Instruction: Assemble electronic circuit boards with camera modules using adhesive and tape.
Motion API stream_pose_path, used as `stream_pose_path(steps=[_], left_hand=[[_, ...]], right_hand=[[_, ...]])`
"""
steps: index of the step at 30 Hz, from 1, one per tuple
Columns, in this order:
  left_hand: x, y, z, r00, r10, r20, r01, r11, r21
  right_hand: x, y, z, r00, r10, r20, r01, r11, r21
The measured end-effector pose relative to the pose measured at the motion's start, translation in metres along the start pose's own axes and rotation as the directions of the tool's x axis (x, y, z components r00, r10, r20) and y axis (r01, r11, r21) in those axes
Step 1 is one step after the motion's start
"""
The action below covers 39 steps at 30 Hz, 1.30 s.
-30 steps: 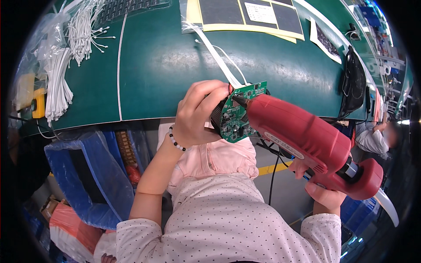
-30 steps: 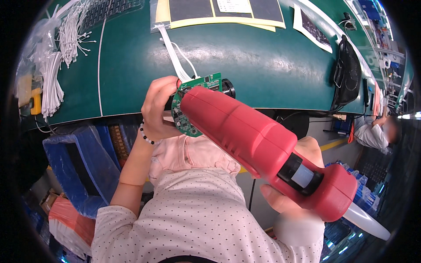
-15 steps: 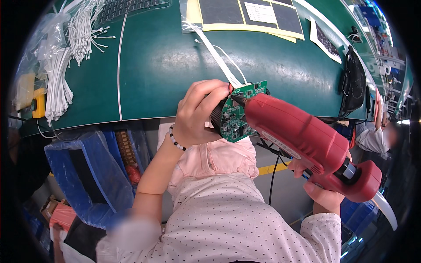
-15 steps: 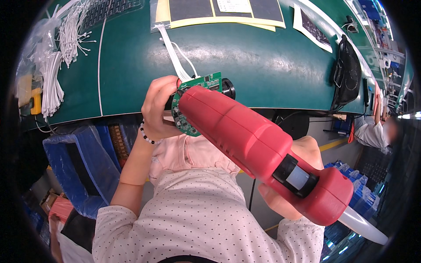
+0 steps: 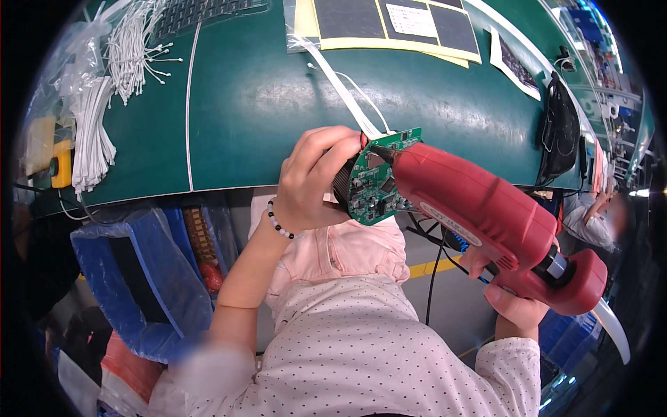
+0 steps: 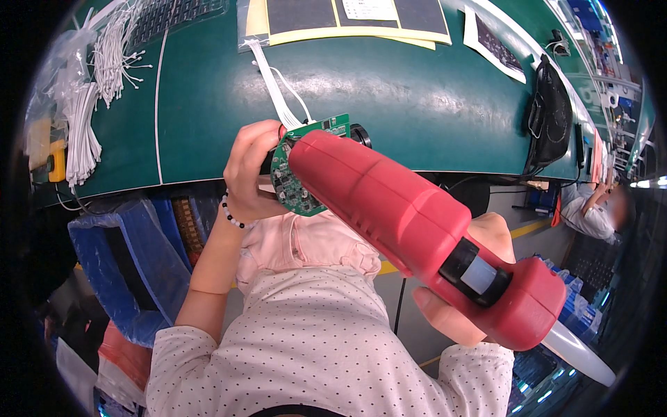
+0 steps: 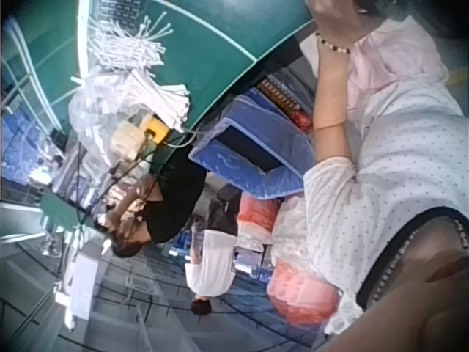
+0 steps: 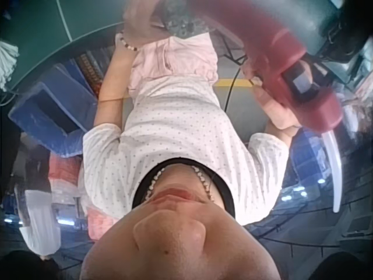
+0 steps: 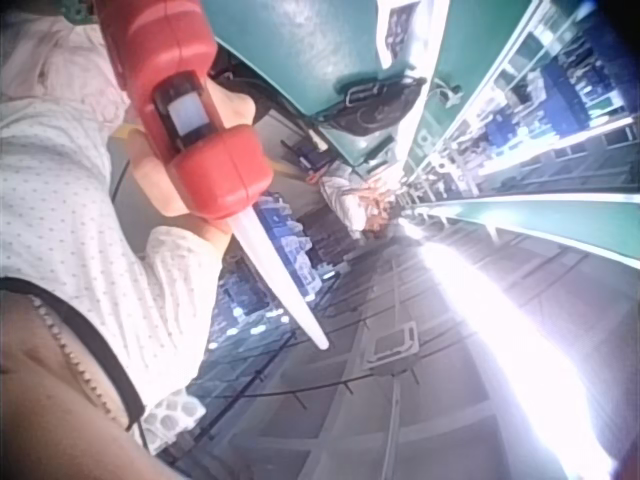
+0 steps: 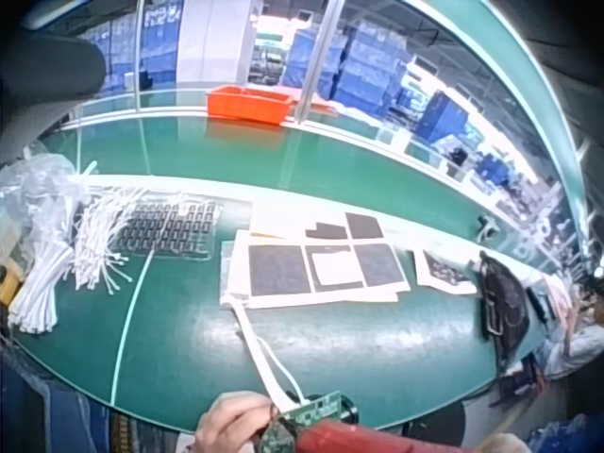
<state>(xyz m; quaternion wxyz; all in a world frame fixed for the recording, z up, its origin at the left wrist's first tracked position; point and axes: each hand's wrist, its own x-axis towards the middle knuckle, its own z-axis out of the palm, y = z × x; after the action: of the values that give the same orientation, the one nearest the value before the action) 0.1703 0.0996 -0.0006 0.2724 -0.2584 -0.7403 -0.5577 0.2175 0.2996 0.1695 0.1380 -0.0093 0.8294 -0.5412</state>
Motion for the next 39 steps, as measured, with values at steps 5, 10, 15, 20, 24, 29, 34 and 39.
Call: stream_pose_path(steps=[5, 10, 15, 20, 24, 29, 34, 39], left_hand=[[-0.001, 0.0, 0.001, 1.0, 0.011, -0.021, -0.011, 1.0, -0.007], [-0.002, -0.001, 0.001, 1.0, 0.011, -0.02, -0.011, 1.0, 0.011], [-0.002, -0.002, 0.002, 1.0, 0.017, -0.025, -0.017, 1.0, 0.017], [0.0, -0.001, 0.002, 1.0, 0.024, -0.018, -0.024, 1.0, 0.015], [-0.002, -0.001, 0.002, 1.0, 0.02, -0.021, -0.02, 1.0, 0.015], [-0.001, -0.002, 0.002, 1.0, 0.02, -0.017, -0.02, 1.0, 0.008], [-0.003, -0.002, 0.001, 1.0, 0.015, -0.014, -0.015, 1.0, 0.015], [-0.002, -0.002, 0.001, 1.0, 0.013, -0.008, -0.013, 1.0, 0.012]], right_hand=[[0.0, 0.001, 0.001, 0.998, 0.058, -0.038, -0.057, 0.998, 0.023], [0.0, -0.001, 0.0, 0.991, 0.111, -0.072, -0.112, 0.994, -0.009], [-0.016, 0.006, -0.008, 0.968, 0.199, -0.152, -0.214, 0.973, -0.083], [-0.023, 0.014, -0.014, 0.962, 0.215, -0.17, -0.235, 0.966, -0.109], [-0.02, 0.009, -0.005, 0.934, 0.322, -0.154, -0.284, 0.931, 0.229], [-0.026, 0.017, -0.014, 0.95, 0.252, -0.182, -0.231, 0.964, 0.129], [-0.023, 0.018, -0.01, 0.946, 0.286, -0.153, -0.231, 0.925, 0.301], [-0.022, 0.014, -0.008, 0.955, 0.277, -0.108, -0.219, 0.9, 0.377]])
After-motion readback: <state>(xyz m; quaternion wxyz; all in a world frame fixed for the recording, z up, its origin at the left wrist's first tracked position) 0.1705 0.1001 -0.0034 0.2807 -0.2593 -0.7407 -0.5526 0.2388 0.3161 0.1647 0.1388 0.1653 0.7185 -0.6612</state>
